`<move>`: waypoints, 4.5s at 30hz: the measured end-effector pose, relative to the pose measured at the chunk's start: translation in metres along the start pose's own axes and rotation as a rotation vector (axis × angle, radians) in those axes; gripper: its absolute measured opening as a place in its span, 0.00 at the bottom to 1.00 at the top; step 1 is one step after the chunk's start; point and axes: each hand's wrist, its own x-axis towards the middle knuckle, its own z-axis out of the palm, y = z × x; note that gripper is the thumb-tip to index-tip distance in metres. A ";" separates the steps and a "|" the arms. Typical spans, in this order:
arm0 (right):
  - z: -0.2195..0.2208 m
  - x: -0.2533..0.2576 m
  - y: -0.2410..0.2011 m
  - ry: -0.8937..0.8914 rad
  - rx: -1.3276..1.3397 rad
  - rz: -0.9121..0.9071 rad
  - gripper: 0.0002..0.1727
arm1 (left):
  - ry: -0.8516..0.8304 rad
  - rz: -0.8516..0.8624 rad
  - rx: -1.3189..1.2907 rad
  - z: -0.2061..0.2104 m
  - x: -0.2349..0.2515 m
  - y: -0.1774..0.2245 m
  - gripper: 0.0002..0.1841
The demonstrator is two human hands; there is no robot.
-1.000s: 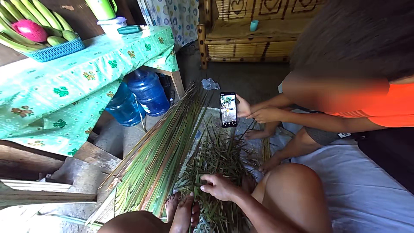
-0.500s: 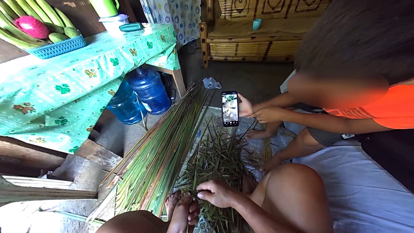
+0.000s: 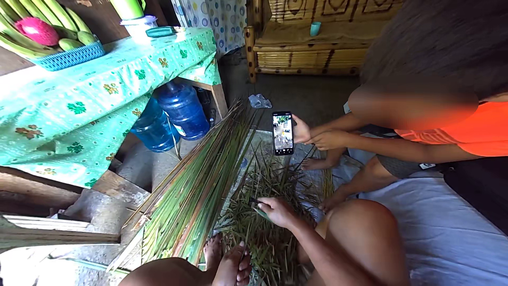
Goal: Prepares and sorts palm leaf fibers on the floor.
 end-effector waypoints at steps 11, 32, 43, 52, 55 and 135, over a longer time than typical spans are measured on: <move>0.028 -0.026 -0.031 -0.377 0.033 -0.189 0.20 | 0.142 0.036 0.032 -0.002 0.010 0.004 0.21; 0.015 -0.006 -0.005 -0.153 -0.066 0.035 0.24 | 0.149 0.017 0.099 -0.003 0.006 0.003 0.20; 0.019 -0.008 -0.007 -0.213 -0.137 0.014 0.24 | 0.164 0.025 0.120 -0.004 0.011 0.004 0.21; 0.022 -0.010 -0.012 -0.267 0.044 0.008 0.22 | 0.211 0.044 0.151 -0.002 0.014 0.004 0.21; 0.022 -0.008 -0.010 -0.272 0.035 0.017 0.21 | 0.224 0.060 0.176 0.001 0.011 0.004 0.18; 0.029 -0.014 -0.010 -0.311 -0.088 -0.135 0.21 | 0.120 0.042 -0.178 0.001 -0.009 -0.028 0.20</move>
